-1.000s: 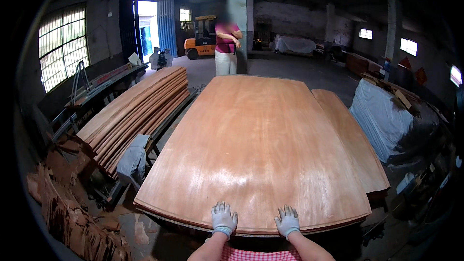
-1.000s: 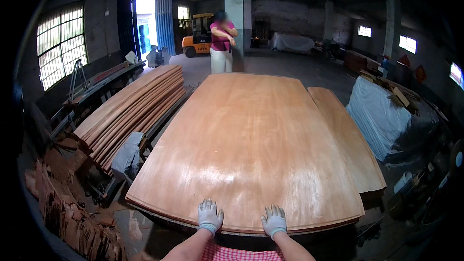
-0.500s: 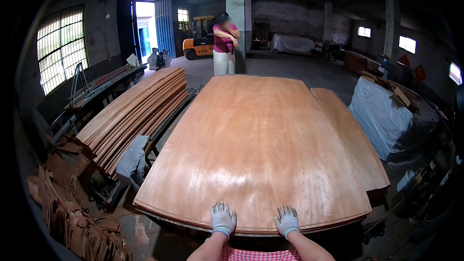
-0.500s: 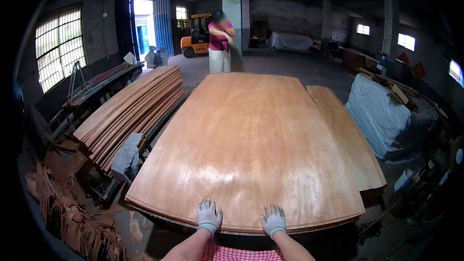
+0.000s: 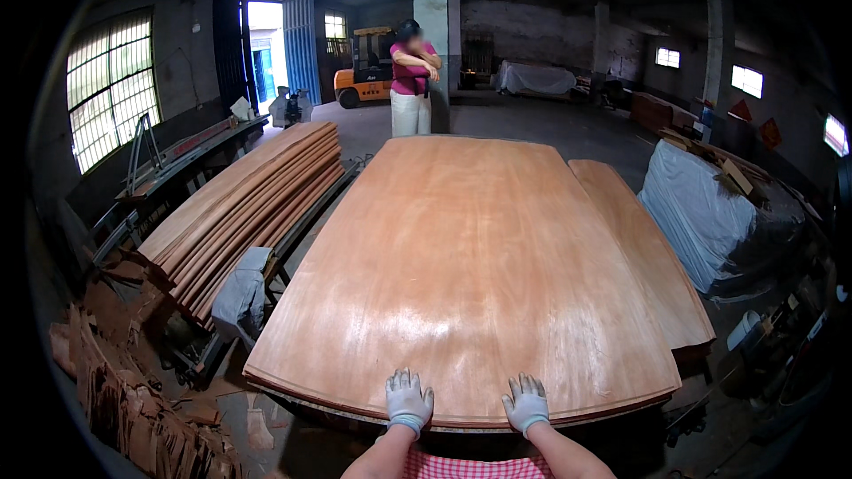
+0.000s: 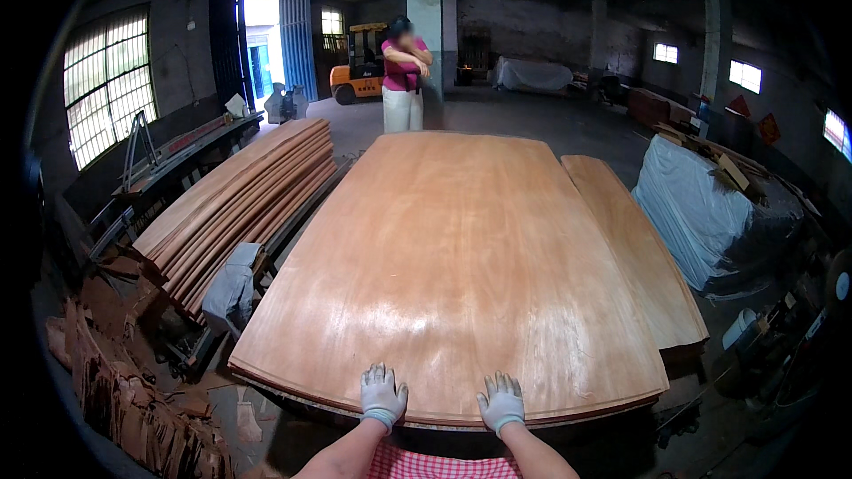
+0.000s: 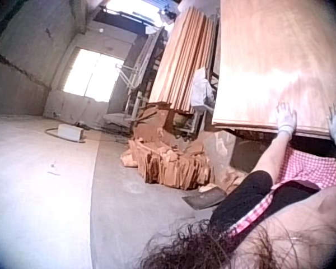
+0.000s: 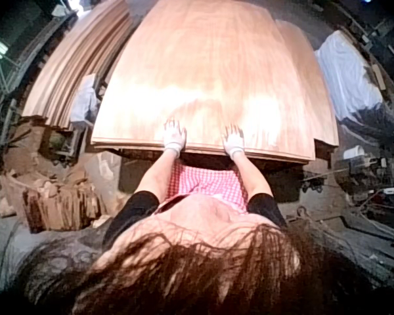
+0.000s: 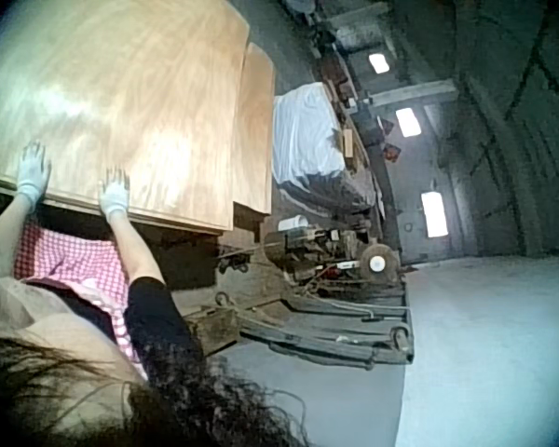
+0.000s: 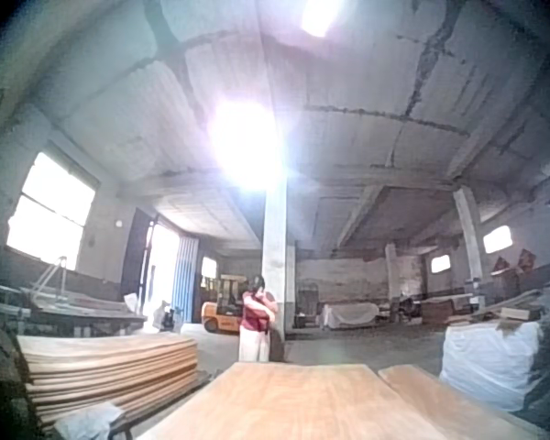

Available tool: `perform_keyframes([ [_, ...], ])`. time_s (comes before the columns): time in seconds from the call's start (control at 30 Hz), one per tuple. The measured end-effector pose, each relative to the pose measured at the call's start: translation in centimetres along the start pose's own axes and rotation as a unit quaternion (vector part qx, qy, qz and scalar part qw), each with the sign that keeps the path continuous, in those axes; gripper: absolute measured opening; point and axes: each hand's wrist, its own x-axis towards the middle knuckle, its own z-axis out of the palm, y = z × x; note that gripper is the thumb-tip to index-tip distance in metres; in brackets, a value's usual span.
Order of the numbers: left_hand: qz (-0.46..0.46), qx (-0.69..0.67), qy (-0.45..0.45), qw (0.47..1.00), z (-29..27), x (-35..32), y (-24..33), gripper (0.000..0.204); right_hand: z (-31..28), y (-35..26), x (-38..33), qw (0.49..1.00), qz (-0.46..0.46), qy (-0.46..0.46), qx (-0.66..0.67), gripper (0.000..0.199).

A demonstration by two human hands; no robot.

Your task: The person, wearing gloves, handles large, curved wooden panels in a workshop. They lift, flip, and stack the panels on a metal workbench, often coordinating with a coworker. The person also uses a thin wooden stick to assist in separating or adjusting the panels.

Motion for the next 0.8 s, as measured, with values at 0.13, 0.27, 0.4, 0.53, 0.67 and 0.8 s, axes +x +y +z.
perform_keyframes([
  [0.13,-0.001,-0.001,-0.002,1.0,0.0,-0.04,0.01,0.058,-0.04,-0.04,-0.03,1.0,0.001,-0.005,0.002,0.058],
  [0.27,-0.007,0.0,-0.032,0.999,-0.54,0.03,0.42,0.06,0.04,0.23,0.01,1.0,0.002,-0.005,-0.004,0.058],
  [0.4,-0.007,-0.005,-0.027,1.0,-0.62,-0.06,0.13,0.06,-0.23,-0.13,0.01,1.0,0.003,-0.011,0.005,0.058],
  [0.53,-0.004,-0.01,-0.021,1.0,-0.62,-0.03,0.18,0.06,-0.22,-0.06,-0.02,1.0,0.003,-0.012,-0.005,0.058],
  [0.67,-0.003,-0.01,-0.018,1.0,-0.53,-0.1,0.09,0.06,-0.24,-0.14,-0.07,1.0,0.001,-0.009,-0.002,0.058],
  [0.8,-0.007,-0.007,-0.028,1.0,-0.64,-0.08,0.26,0.06,-0.25,-0.06,-0.05,1.0,0.001,-0.008,-0.005,0.058],
])
